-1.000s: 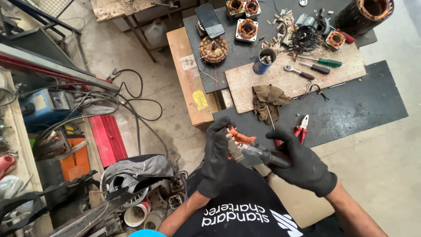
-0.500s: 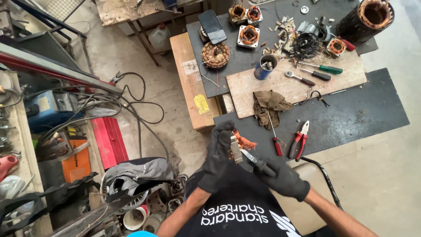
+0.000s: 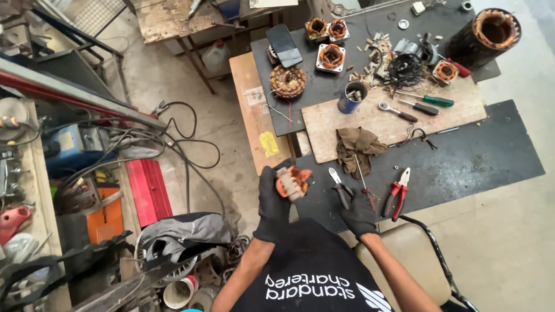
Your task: Repairing or disassembling electric motor components using pliers and screwdrivers
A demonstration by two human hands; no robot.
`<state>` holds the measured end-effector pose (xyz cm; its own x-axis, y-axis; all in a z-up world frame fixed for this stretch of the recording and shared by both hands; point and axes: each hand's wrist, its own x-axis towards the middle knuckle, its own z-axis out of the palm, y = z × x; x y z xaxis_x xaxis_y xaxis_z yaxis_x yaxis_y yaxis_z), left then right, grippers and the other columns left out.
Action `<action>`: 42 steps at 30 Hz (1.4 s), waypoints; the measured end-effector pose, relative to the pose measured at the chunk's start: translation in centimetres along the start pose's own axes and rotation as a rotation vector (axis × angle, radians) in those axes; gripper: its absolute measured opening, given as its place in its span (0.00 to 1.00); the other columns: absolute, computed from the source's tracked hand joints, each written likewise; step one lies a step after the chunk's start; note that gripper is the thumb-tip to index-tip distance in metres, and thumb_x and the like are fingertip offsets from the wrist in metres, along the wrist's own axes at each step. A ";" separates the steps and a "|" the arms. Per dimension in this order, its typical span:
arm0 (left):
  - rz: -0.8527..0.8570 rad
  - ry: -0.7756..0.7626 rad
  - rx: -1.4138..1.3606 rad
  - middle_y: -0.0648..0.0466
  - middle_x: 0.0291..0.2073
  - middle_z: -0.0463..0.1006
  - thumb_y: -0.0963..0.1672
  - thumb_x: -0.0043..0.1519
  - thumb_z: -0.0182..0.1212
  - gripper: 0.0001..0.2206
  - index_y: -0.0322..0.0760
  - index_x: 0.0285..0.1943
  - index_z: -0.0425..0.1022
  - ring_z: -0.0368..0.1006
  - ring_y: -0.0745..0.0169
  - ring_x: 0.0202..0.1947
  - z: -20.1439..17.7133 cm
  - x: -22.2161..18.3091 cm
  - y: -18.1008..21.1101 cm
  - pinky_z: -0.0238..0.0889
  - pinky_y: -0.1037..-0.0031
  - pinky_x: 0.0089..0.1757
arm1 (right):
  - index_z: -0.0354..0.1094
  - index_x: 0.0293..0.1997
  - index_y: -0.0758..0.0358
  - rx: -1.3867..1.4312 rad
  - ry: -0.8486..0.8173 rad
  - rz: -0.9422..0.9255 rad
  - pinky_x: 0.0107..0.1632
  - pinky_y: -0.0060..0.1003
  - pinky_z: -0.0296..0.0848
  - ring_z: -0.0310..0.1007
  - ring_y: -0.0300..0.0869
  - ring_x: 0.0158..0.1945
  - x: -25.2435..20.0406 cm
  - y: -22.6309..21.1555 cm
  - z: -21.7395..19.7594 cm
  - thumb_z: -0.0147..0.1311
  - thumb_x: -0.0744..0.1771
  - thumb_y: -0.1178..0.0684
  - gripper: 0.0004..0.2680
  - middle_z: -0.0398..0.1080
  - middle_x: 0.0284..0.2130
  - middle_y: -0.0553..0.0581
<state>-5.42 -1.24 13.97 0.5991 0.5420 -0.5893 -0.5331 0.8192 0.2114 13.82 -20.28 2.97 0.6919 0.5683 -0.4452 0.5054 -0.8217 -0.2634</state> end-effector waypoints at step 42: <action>1.322 -0.257 1.391 0.43 0.57 0.71 0.42 0.61 0.71 0.27 0.35 0.68 0.66 0.73 0.44 0.58 8.6 -8.9 -1.2 0.72 0.60 0.56 | 0.50 0.73 0.62 0.378 -0.037 -0.581 0.63 0.46 0.66 0.63 0.55 0.68 -13.6 -0.9 -18.2 0.47 0.61 0.62 0.28 0.59 0.67 0.61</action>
<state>-4.99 -5.40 25.68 0.4066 0.7503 0.5213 0.0453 -0.5865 0.8087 13.28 -26.47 24.83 0.3417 0.9244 -0.1693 0.5699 -0.3471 -0.7448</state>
